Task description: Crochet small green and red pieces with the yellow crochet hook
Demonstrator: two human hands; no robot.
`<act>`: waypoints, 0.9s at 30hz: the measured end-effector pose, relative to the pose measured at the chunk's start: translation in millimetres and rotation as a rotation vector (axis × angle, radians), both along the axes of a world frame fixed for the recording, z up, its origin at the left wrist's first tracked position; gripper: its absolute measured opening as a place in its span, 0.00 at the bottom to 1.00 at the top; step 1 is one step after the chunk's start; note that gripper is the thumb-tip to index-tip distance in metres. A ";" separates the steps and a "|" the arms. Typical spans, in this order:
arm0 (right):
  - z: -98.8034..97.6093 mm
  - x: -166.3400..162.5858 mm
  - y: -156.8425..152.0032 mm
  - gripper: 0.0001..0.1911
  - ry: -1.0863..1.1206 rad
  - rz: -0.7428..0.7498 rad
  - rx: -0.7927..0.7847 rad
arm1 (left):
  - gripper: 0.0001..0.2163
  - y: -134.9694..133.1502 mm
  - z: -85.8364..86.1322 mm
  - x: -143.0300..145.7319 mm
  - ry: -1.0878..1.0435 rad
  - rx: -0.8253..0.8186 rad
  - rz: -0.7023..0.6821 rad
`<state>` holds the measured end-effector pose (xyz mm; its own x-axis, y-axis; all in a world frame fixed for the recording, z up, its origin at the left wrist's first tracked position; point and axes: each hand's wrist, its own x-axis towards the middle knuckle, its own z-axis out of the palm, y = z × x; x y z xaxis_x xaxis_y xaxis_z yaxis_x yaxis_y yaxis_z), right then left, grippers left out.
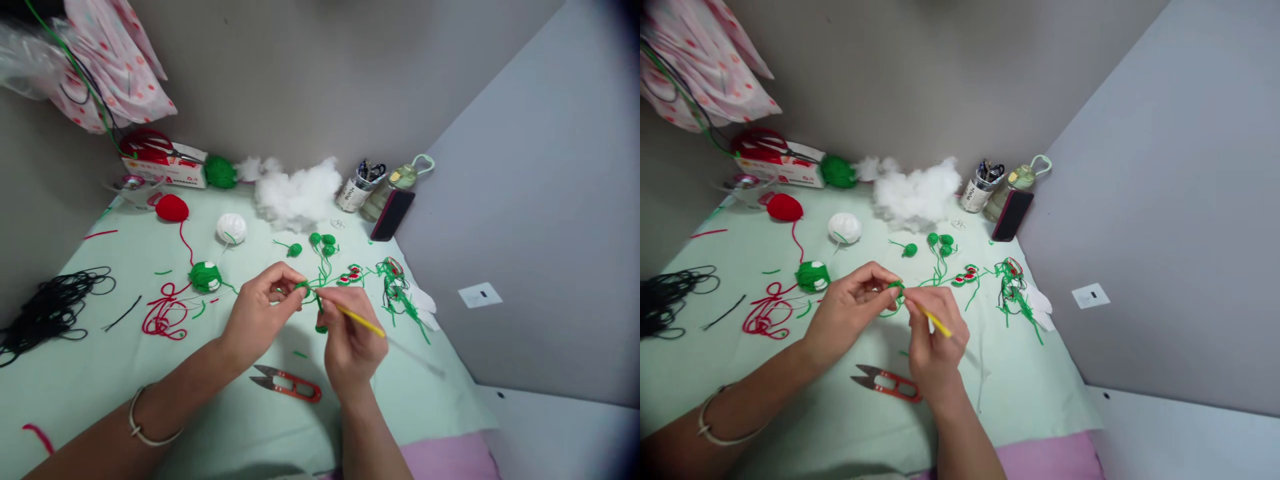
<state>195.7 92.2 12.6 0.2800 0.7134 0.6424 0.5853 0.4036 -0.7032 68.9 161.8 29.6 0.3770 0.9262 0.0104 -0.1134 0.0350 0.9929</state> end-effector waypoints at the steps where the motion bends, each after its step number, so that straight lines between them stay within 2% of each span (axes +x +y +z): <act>1: -2.3 -1.2 -1.4 0.21 -0.076 -0.015 0.014 | 0.03 -1.0 -0.8 1.2 0.023 0.055 0.034; 3: -5.7 -3.2 -3.6 0.24 -0.214 -0.025 0.058 | 0.01 -2.7 -1.8 2.7 0.034 0.131 0.067; 5: -3.9 -2.9 -3.3 0.24 -0.205 -0.008 0.076 | 0.01 -2.8 -2.2 2.0 0.027 0.134 0.056; 7: 3.2 0.4 0.0 0.19 -0.040 0.014 0.016 | 0.01 -1.5 -2.9 -0.4 0.053 0.166 0.044; 9: 10.6 4.1 4.1 0.11 0.172 0.043 -0.114 | 0.03 0.1 -4.7 -2.8 0.130 0.284 0.037; 11: 12.2 5.4 5.8 0.09 0.289 0.061 -0.179 | 0.04 0.7 -6.8 -3.4 0.193 0.388 0.043; 13: 7.0 3.3 3.9 0.10 0.209 0.049 -0.118 | 0.03 0.5 -7.6 -2.3 0.164 0.321 0.042; 16: -1.3 0.1 -1.8 0.18 -0.103 0.021 -0.010 | 0.03 1.8 -4.3 -1.8 0.017 0.033 -0.001; 18: 1.0 3.4 -2.6 0.18 -0.143 0.043 -0.010 | 0.05 5.2 0.1 -4.5 -0.052 -0.091 -0.079; 20: 8.8 11.7 0.1 0.14 0.010 0.095 -0.047 | 0.06 9.7 4.7 -9.0 -0.071 -0.127 -0.200; 23: 17.7 24.1 5.0 0.09 0.307 0.187 -0.199 | 0.06 14.5 9.0 -13.9 -0.034 -0.116 -0.339; 25: 15.7 26.2 5.2 0.10 0.228 0.197 -0.178 | 0.06 14.7 8.8 -13.4 -0.034 -0.120 -0.322; 27: 9.1 22.8 3.0 0.14 -0.023 0.149 -0.109 | 0.07 13.0 6.7 -10.8 -0.067 -0.139 -0.271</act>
<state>218.5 95.2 21.7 0.1523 0.8116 0.5641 0.5416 0.4088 -0.7345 58.1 174.8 36.3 0.6134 0.7862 -0.0755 -0.1468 0.2074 0.9672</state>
